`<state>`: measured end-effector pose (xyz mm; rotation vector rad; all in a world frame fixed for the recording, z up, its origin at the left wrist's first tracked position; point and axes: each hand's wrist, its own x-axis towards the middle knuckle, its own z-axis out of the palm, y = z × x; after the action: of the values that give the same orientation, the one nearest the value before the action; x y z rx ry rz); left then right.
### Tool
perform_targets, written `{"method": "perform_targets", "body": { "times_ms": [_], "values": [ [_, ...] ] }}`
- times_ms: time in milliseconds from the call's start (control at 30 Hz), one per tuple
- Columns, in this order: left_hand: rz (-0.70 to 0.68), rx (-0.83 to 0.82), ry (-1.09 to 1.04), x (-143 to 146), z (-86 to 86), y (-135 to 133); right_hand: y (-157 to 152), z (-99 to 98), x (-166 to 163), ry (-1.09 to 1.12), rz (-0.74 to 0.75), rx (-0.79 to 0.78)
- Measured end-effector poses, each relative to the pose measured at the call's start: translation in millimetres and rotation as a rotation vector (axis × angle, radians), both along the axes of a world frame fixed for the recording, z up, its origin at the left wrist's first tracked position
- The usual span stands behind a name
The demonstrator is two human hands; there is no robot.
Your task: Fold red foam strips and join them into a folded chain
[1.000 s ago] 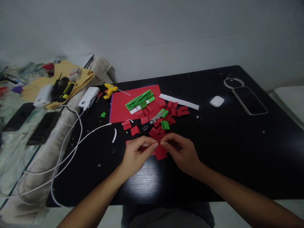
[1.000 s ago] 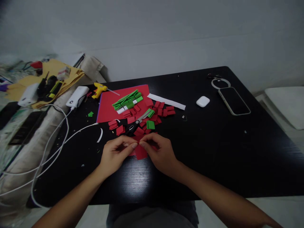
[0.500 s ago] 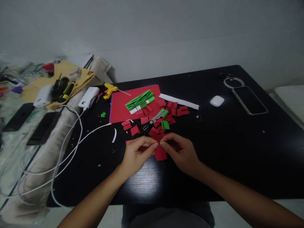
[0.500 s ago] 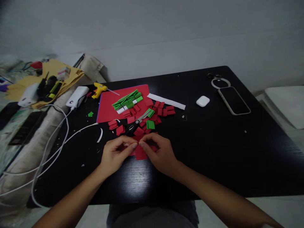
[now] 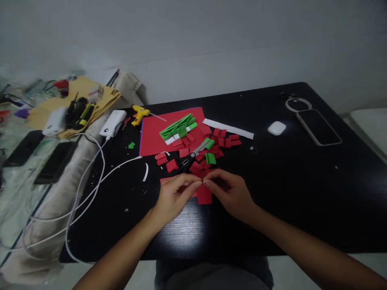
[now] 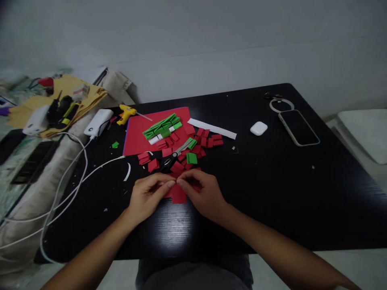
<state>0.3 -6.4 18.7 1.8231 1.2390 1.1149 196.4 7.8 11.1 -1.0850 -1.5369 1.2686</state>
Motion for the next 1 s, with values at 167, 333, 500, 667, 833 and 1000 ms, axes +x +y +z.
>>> {"method": "perform_targets", "body": {
  "times_ms": [167,333,500,667,833,1000],
  "values": [
    [0.012,0.020,0.037,-2.3,-2.6,0.7,1.4,0.0,-2.0,0.060,-0.027,-0.034],
    [0.024,0.042,0.031,-1.3,-4.0,0.7,2.2,-0.5,-2.0,0.084,-0.028,-0.057],
    [0.015,0.072,0.049,-0.7,-4.1,-1.1,2.0,-0.4,-0.7,0.038,-0.025,-0.017],
    [-0.012,0.093,0.069,-1.0,-3.3,-1.7,1.1,1.0,0.1,-0.006,-0.028,0.051],
    [0.008,0.092,0.048,-1.2,-2.6,-1.5,0.3,-0.7,-0.3,-0.014,-0.071,0.100],
    [0.022,0.106,0.038,-0.8,-2.3,-1.7,0.5,-1.4,-0.5,-0.011,-0.085,0.126]
  ]
}}
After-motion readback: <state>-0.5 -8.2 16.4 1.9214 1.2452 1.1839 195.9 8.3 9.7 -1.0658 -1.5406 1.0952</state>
